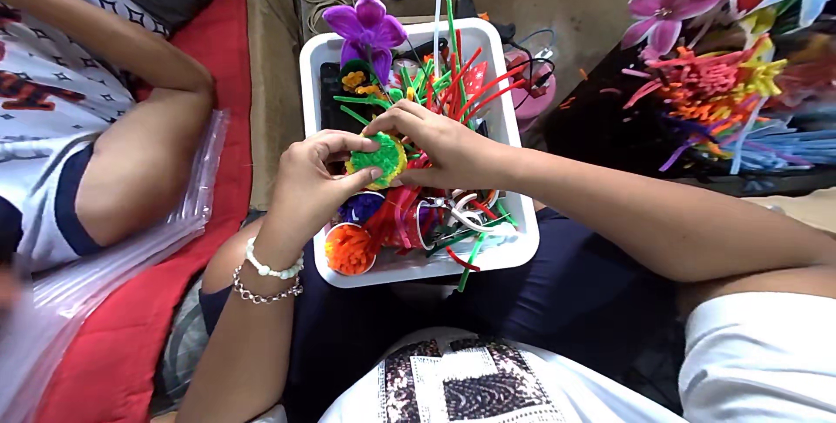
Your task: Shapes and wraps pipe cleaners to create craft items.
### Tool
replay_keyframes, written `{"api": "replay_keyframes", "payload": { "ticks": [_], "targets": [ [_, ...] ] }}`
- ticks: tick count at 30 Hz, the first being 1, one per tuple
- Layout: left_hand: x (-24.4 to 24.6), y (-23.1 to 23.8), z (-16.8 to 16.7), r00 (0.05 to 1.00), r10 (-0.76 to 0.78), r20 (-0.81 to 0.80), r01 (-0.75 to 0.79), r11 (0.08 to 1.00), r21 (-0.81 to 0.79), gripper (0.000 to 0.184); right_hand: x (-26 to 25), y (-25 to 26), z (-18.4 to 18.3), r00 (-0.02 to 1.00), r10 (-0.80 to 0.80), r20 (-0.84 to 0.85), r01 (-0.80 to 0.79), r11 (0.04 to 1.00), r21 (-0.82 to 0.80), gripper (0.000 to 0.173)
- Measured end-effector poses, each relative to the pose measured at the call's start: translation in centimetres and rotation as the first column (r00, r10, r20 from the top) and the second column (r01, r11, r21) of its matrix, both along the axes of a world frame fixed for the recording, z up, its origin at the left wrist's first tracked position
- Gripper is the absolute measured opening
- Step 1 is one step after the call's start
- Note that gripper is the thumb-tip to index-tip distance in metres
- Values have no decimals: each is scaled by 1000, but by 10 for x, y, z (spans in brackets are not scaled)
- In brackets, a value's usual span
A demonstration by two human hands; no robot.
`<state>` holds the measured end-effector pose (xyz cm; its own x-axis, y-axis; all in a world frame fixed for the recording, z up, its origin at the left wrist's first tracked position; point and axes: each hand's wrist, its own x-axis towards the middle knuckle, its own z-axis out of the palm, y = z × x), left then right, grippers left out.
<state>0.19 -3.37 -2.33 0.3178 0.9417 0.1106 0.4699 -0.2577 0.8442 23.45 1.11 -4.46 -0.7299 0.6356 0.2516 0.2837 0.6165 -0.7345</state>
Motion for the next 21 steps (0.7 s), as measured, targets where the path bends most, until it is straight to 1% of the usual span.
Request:
{"api": "replay_keyframes", "payload": {
  "ticks": [5, 9, 13, 17, 18, 19, 21],
  "targets": [
    [0, 0, -1, 999, 3, -36, -3, 1000, 23, 27, 1, 2, 1, 1000, 19, 15, -19, 1000, 3, 59],
    [4, -2, -3, 996, 6, -85, 2, 996, 91, 26, 3, 2, -1, 1000, 13, 19, -13, 1000, 18, 56],
    [7, -4, -6, 994, 26, -105, -9, 987, 163, 26, 3, 3, -1, 1000, 13, 28, -13, 1000, -2, 55],
    [6, -1, -9, 973, 76, -218, -19, 967, 253, 25, 4, 4, -4, 999, 36, 6, -36, 999, -3, 55],
    [4, 0, -10, 971, 91, -220, -34, 968, 248, 29, 4, 4, -5, 999, 44, 0, -44, 999, 0, 54],
    [3, 0, -11, 972, 108, -210, -60, 973, 223, 38, 5, 4, -6, 999, 49, -6, -49, 999, -3, 54],
    [0, -2, -16, 980, 133, -144, -122, 989, 87, 63, 5, 4, -6, 998, 61, -5, -61, 998, -8, 53]
  ]
}}
